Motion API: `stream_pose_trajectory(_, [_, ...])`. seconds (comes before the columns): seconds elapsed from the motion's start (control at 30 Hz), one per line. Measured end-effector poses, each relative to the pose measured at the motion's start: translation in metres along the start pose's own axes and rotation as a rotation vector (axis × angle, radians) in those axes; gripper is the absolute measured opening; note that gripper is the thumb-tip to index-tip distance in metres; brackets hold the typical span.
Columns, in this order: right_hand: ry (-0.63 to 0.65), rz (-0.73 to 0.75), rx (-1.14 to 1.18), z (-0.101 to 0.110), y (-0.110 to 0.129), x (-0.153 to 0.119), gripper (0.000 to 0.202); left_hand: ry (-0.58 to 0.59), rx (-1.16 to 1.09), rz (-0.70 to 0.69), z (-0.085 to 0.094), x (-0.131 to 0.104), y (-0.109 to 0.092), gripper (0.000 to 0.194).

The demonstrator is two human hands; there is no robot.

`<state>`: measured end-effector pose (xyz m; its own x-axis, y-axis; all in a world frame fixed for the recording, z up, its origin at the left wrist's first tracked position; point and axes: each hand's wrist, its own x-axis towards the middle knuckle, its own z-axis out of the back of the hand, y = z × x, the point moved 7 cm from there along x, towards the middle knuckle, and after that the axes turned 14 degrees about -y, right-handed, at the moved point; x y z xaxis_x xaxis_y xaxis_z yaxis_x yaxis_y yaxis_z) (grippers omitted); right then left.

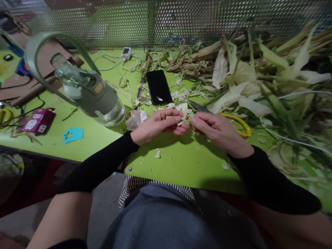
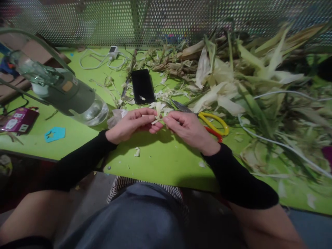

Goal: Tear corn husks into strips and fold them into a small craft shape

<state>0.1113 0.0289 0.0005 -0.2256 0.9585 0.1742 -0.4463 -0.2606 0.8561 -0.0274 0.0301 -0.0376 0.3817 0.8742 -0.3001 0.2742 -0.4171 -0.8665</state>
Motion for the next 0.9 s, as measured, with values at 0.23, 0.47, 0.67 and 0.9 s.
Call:
stream_pose_trajectory(0.23, [-0.006, 0.034, -0.058, -0.004, -0.003, 0.002, 0.044, -0.015, -0.091, 0.044, 0.001, 0.002, 0.006, 0.014])
stream_pose_trajectory(0.47, [-0.172, 0.050, -0.007, 0.001, -0.008, 0.004, 0.026, 0.009, -0.001, 0.108, -0.002, 0.002, 0.015, 0.019])
stream_pose_trajectory(0.67, [-0.231, 0.100, -0.005, 0.002, -0.003, 0.001, 0.024, 0.021, -0.051, 0.168, -0.005, 0.003, 0.027, 0.015])
stream_pose_trajectory(0.9, [-0.271, 0.106, 0.014, 0.001, 0.002, -0.002, 0.021, 0.091, -0.068, 0.204, -0.011, -0.003, 0.032, 0.026])
